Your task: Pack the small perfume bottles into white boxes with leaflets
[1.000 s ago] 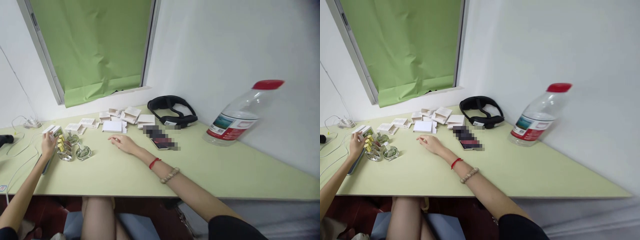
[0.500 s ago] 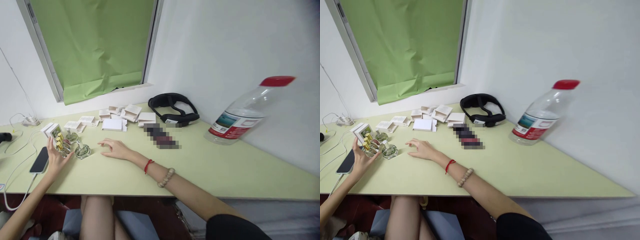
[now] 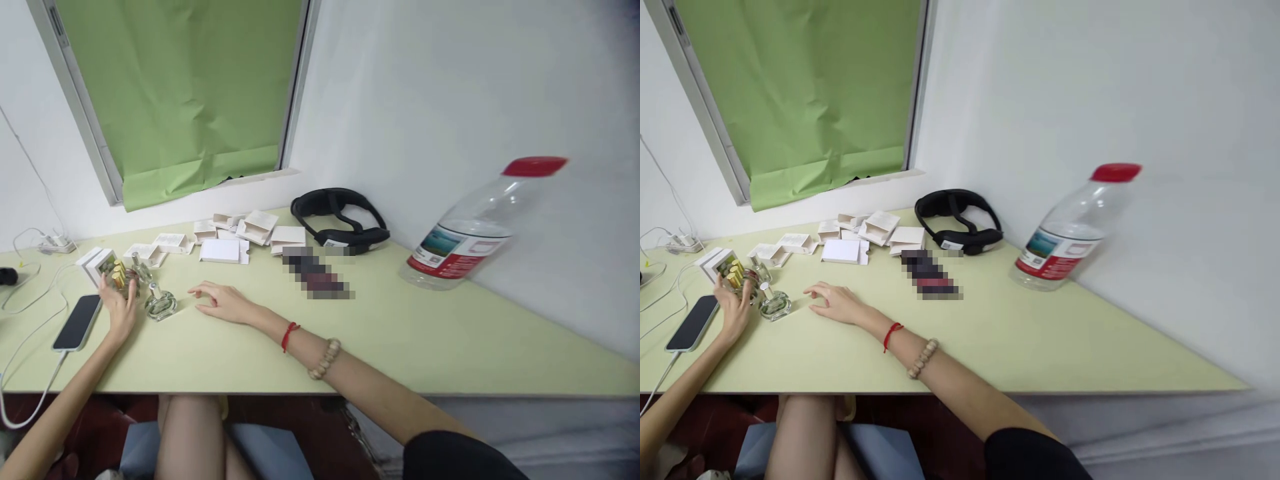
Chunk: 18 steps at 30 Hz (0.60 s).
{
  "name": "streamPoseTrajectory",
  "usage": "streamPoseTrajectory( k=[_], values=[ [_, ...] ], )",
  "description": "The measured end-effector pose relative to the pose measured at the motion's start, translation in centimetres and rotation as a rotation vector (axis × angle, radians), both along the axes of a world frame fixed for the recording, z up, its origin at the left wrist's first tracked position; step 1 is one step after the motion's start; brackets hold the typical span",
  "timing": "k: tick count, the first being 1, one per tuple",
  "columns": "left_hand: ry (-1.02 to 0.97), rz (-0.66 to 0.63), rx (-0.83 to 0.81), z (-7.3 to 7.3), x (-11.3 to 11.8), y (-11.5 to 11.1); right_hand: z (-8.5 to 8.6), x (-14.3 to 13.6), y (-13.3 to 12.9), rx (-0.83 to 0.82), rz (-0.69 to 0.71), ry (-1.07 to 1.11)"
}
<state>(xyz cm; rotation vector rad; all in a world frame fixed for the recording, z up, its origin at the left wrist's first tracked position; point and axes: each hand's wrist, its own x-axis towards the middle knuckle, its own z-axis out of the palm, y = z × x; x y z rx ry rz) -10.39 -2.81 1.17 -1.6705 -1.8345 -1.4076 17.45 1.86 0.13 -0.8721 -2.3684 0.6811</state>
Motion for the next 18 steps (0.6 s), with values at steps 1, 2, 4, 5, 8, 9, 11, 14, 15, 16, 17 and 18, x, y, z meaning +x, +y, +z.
streamPoseTrajectory(
  k=[1,2,4,5,8,9,11,14,15,16,17,18],
  values=[
    [0.029,0.001,0.060,-0.2,0.3,-0.2,0.0,0.0,0.0,0.002,0.002,0.009],
    [0.097,-0.034,0.126,-0.4,0.6,-0.4,0.0,0.0,0.0,0.005,0.006,0.017],
    [0.310,-0.170,0.190,-0.8,1.3,-0.7,0.0,0.0,0.0,0.014,0.016,0.028],
    [0.419,-0.243,0.169,-1.0,1.7,-0.9,0.0,0.0,0.0,0.017,0.017,0.029],
    [0.625,-0.429,-0.069,-1.2,3.0,-0.8,0.0,0.0,0.1,0.028,0.008,0.023],
    [0.653,-0.467,-0.138,-1.1,3.5,-0.6,0.0,0.1,0.2,0.029,0.006,0.017],
    [0.684,-0.495,-0.208,-0.7,4.1,0.0,0.1,0.1,0.2,0.025,0.003,0.005],
    [0.728,-0.469,-0.245,0.2,4.2,1.6,0.2,0.2,0.3,0.020,-0.001,-0.001],
    [0.751,-0.468,-0.261,0.5,4.0,2.2,0.2,0.3,0.3,0.023,-0.002,-0.002],
    [0.775,-0.467,-0.275,0.7,3.8,2.8,0.2,0.3,0.3,0.028,-0.003,-0.003],
    [0.799,-0.463,-0.282,0.8,3.5,3.4,0.2,0.3,0.3,0.035,-0.004,-0.007],
    [0.823,-0.454,-0.282,0.9,3.2,3.9,0.3,0.4,0.3,0.043,-0.008,-0.014]
  ],
)
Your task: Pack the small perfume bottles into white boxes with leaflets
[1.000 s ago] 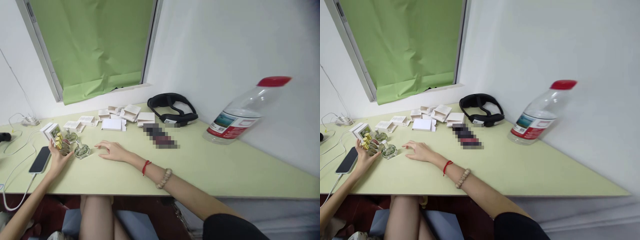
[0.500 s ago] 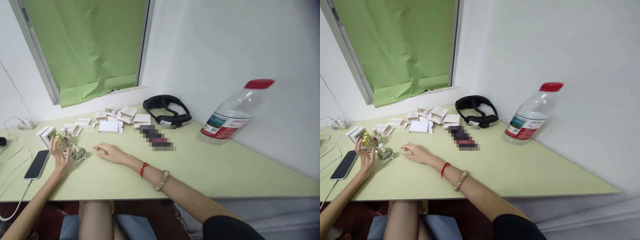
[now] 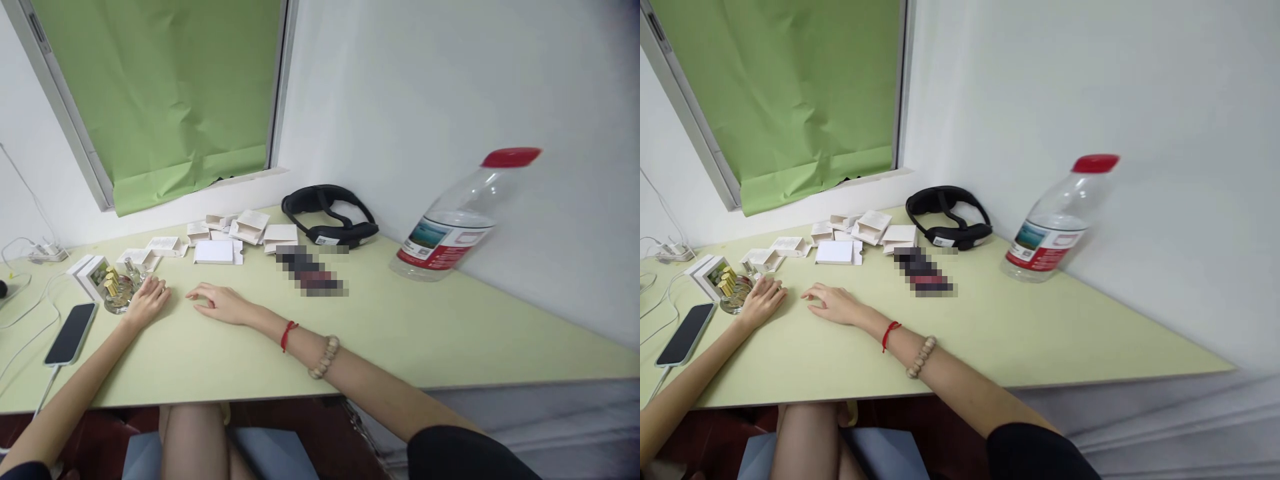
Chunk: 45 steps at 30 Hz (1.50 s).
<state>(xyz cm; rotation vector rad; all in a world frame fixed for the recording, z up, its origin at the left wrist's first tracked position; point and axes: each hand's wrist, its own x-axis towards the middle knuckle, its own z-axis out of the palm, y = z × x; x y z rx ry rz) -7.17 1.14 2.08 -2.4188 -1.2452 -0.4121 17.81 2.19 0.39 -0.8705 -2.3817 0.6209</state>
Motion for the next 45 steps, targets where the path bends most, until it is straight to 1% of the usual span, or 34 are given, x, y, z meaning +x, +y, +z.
streamPoseTrajectory(
  k=[3,5,7,9,12,14,16,19,22,25,29,33,36,39,42,45],
  values=[
    [0.080,0.032,0.062,0.0,-0.6,1.2,0.2,0.3,0.3,0.031,-0.044,-0.045],
    [0.118,0.066,0.107,-0.1,-0.7,1.6,0.4,0.8,0.7,0.064,-0.121,-0.089],
    [0.135,0.100,0.137,-0.2,-0.6,1.9,0.6,1.7,1.4,0.106,-0.251,-0.123],
    [0.163,0.136,0.159,-0.3,-0.3,1.9,0.8,3.0,2.3,0.145,-0.421,-0.130],
    [0.274,0.163,0.208,-0.3,0.3,1.8,0.9,5.2,4.0,0.216,-0.638,-0.104],
    [0.339,0.125,0.244,-0.4,0.9,1.6,0.5,6.6,5.1,0.283,-0.767,-0.098],
    [0.363,0.031,0.254,-0.4,1.8,1.4,-0.1,7.9,6.0,0.331,-0.895,-0.094],
    [0.380,-0.112,0.253,-0.7,3.8,1.4,-1.4,9.7,7.3,0.351,-0.997,-0.107],
    [0.371,-0.185,0.254,-1.0,5.9,2.2,-2.5,11.1,8.2,0.327,-1.039,-0.143],
    [0.337,-0.259,0.231,-1.0,7.3,3.4,-3.3,11.8,8.8,0.334,-1.018,-0.175],
    [0.286,-0.283,0.219,-1.0,7.6,4.2,-3.8,12.3,9.1,0.380,-0.948,-0.256],
    [0.242,-0.299,0.239,-1.0,7.2,3.7,-3.8,12.5,9.1,0.345,-0.943,-0.279],
    [0.193,-0.293,0.228,-1.0,7.2,3.2,-3.3,12.4,9.0,0.350,-0.974,-0.184],
    [0.147,-0.278,0.175,-1.2,7.5,3.0,-2.2,11.8,8.7,0.435,-0.994,-0.033],
    [0.115,-0.292,0.125,-1.5,7.6,3.0,-1.0,10.8,8.0,0.531,-0.971,0.119],
    [0.057,-0.300,0.107,-1.6,7.5,3.1,-0.1,9.3,6.7,0.641,-0.909,0.269]
  ],
)
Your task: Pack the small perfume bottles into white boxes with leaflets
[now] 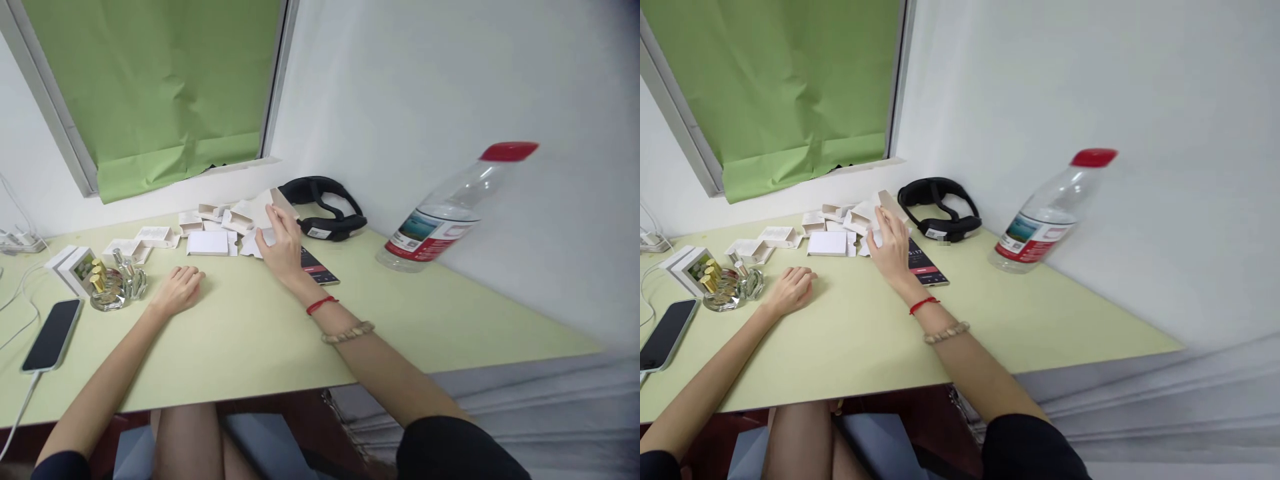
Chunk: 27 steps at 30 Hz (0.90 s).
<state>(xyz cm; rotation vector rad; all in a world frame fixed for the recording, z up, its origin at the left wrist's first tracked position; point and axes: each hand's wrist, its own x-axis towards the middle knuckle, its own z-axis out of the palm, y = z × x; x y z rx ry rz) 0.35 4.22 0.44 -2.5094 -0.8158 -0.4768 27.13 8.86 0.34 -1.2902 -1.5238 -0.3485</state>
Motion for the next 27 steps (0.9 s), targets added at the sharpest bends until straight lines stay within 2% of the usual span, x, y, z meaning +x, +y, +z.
streamPoseTrajectory(
  k=[3,7,9,12,15,21,24,27],
  values=[
    [-0.144,-0.004,0.001,-0.2,-0.1,-0.1,0.4,-2.1,-1.7,0.163,0.123,0.016],
    [-0.484,0.058,0.116,-0.7,0.2,-0.4,0.3,-5.0,-3.9,0.315,0.340,0.010],
    [-0.612,0.154,0.133,-1.2,0.6,-0.5,0.2,-5.9,-4.7,0.247,0.424,0.024],
    [-0.722,0.304,0.077,-1.7,0.9,-0.6,0.1,-6.6,-5.6,-0.006,0.554,-0.022],
    [-0.803,0.370,0.030,-1.9,0.9,-0.5,0.3,-6.7,-6.2,-0.154,0.646,-0.096],
    [-0.831,0.326,-0.055,-1.3,0.7,-0.5,0.1,-7.2,-6.7,-0.163,0.732,-0.150],
    [-0.962,0.303,-0.153,-1.2,0.7,-0.4,-0.1,-7.2,-6.3,-0.102,0.678,0.031],
    [-1.100,0.241,-0.351,-1.1,0.7,-0.3,-0.1,-7.0,-5.8,-0.120,0.656,0.234]
  ],
)
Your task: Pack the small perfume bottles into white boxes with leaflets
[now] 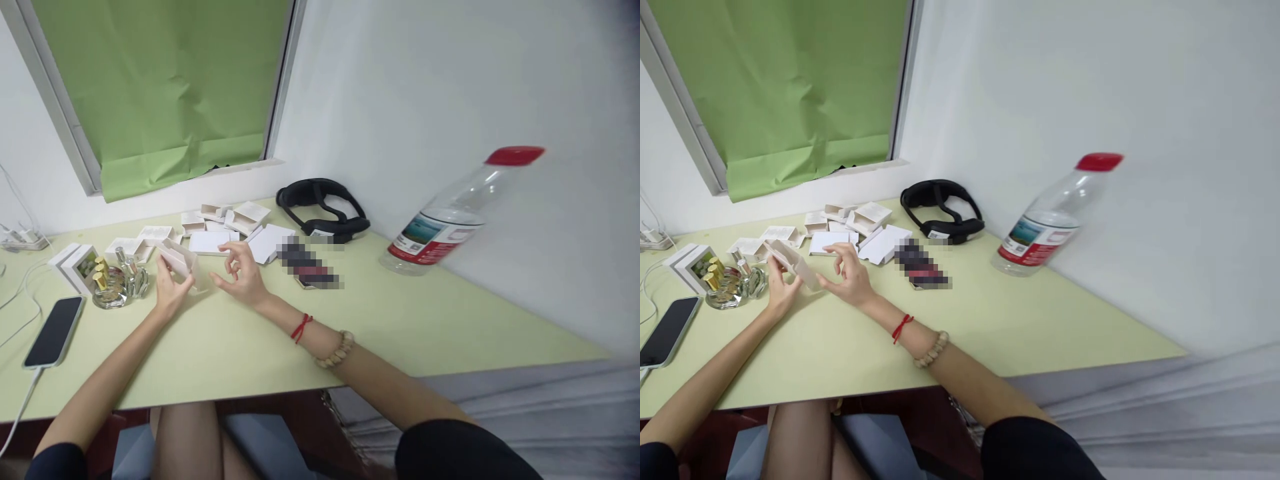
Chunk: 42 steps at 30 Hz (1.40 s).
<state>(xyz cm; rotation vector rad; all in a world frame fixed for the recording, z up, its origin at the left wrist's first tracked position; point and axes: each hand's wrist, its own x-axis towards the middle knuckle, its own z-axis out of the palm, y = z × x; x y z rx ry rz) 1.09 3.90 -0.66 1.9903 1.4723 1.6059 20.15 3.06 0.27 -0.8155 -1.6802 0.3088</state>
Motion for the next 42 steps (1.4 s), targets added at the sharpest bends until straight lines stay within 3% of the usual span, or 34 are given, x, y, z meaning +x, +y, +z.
streamPoseTrajectory(
  k=[6,9,13,30,42],
  values=[
    [-0.125,-0.392,-0.260,0.3,0.7,-0.8,-0.1,-0.4,0.0,-0.395,0.320,0.004],
    [-0.136,-0.438,-0.279,0.5,1.3,-1.3,-0.3,-1.0,-0.2,-0.540,0.483,0.057],
    [-0.111,-0.446,-0.248,0.9,1.5,-1.4,-0.3,-1.3,-0.2,-0.651,0.510,0.121],
    [-0.078,-0.499,-0.240,0.2,0.8,-0.8,-0.7,-1.3,0.2,-0.606,0.480,0.147],
    [-0.167,-0.541,-0.278,0.0,1.0,-0.5,-0.6,-1.3,0.1,-0.577,0.511,0.156]
  ],
)
